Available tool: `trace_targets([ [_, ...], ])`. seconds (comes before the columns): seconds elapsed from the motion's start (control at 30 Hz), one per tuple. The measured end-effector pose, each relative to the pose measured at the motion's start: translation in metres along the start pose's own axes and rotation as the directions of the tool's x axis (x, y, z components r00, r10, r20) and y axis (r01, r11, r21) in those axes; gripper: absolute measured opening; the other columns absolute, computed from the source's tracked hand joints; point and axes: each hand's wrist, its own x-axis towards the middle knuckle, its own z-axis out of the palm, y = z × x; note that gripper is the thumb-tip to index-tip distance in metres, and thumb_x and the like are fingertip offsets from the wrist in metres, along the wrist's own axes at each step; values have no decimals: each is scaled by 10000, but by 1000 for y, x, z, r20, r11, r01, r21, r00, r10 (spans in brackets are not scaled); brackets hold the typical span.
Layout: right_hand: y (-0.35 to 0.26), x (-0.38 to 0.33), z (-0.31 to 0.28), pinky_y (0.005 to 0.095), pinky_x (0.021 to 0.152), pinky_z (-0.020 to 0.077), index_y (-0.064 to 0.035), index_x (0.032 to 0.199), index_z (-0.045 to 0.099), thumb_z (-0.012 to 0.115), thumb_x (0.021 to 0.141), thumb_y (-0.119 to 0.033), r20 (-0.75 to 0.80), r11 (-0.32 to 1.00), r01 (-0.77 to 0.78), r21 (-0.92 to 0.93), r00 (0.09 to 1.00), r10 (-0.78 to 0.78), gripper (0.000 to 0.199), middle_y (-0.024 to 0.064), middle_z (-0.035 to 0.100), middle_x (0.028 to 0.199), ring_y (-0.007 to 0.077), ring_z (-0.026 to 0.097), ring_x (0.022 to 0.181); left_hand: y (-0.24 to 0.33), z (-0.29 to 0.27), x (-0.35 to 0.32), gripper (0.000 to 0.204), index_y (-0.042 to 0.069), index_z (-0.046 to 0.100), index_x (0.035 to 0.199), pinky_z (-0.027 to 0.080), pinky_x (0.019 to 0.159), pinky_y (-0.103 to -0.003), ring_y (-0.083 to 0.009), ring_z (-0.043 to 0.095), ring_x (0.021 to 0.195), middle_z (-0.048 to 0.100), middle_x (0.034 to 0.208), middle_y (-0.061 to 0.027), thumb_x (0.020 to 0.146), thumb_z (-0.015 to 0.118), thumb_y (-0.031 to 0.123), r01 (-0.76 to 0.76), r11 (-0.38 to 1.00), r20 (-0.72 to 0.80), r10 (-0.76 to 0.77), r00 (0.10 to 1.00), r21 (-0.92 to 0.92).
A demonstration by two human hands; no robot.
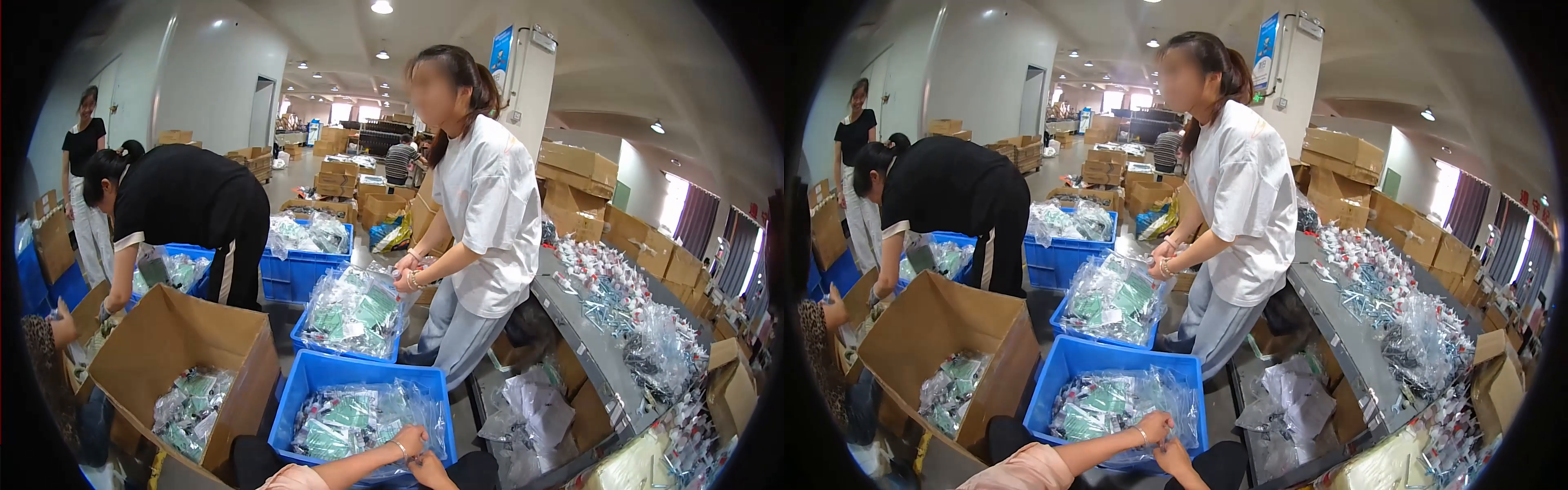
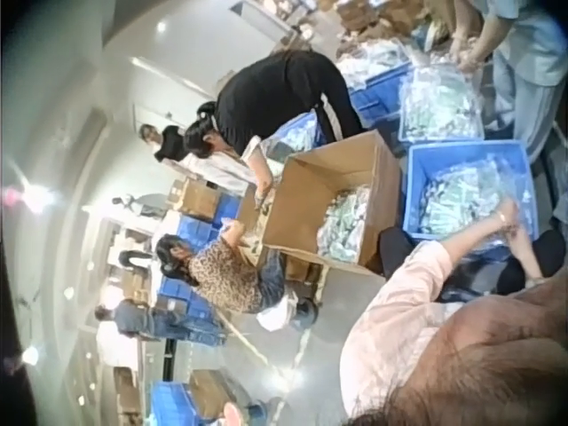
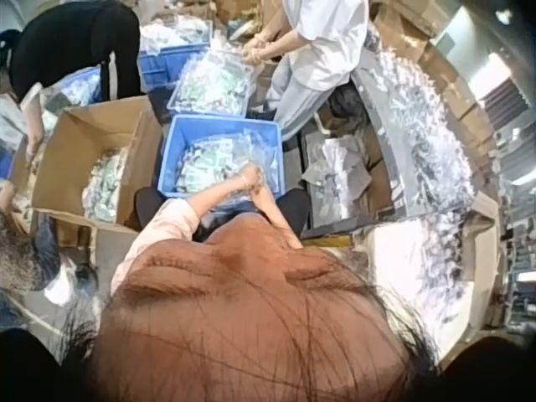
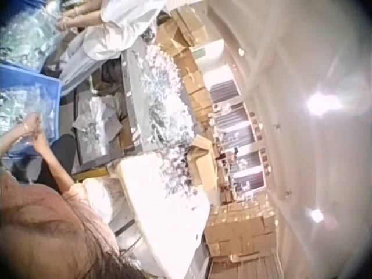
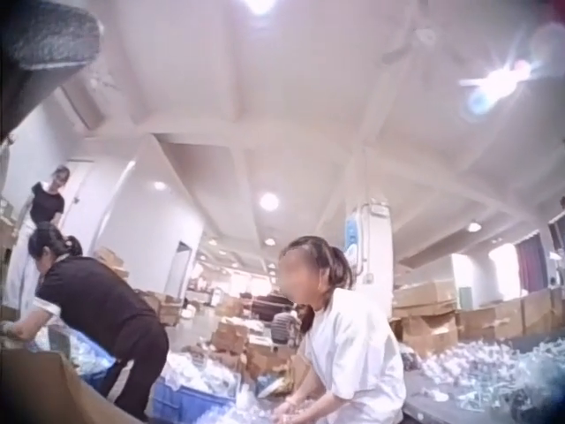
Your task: Packing and sorting small packaged products into larger boxes and crates in a warehouse environment.
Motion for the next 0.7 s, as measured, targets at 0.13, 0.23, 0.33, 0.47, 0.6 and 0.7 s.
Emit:
trace_targets([
  [0.13,-22,-9,-14,433,722,441,14,791,588,553,724,-323,-74,977,-187,-104,981,180,346,235,534,917,370,548,855,20,11,-1,89,30,565,729,448,682,-393,-338,560,755,581,721,-184,658,526,65,-24,988,-24,28,999,151],
  [0.23,-18,-10,-16,441,736,439,7,893,577,530,736,-307,-158,966,-222,-129,967,201,355,228,547,927,374,544,888,35,12,1,93,31,562,735,440,695,-399,-344,553,796,579,730,-196,664,539,86,-13,988,31,8,999,155],
  [0.33,8,-8,-10,432,703,453,4,962,564,529,735,-270,-104,989,-89,-116,992,77,358,215,574,879,361,563,856,27,27,3,131,27,547,789,439,714,-405,-360,543,827,569,809,-204,675,543,92,-38,976,76,22,997,215],
  [0.47,0,-19,-23,286,409,431,-12,894,596,586,723,-163,284,860,-361,359,921,268,229,112,601,737,176,558,492,37,24,-25,314,73,477,1024,441,749,-428,-390,526,870,486,1002,-208,762,544,233,2,994,-34,2,999,110],
  [0.6,8,-37,-38,238,472,401,-20,763,588,509,811,-188,468,577,-560,595,825,318,192,44,575,649,117,514,533,3,29,-60,407,111,412,1142,444,752,-434,-379,518,904,461,1042,-200,820,473,352,121,987,-5,-121,993,102],
  [0.7,2,-42,-31,281,472,424,6,849,596,570,764,-189,577,563,-615,552,769,275,215,63,595,688,152,550,563,-96,93,-80,288,59,418,1051,444,664,-456,-359,551,840,561,856,-222,830,414,243,-177,977,58,171,984,122],
])
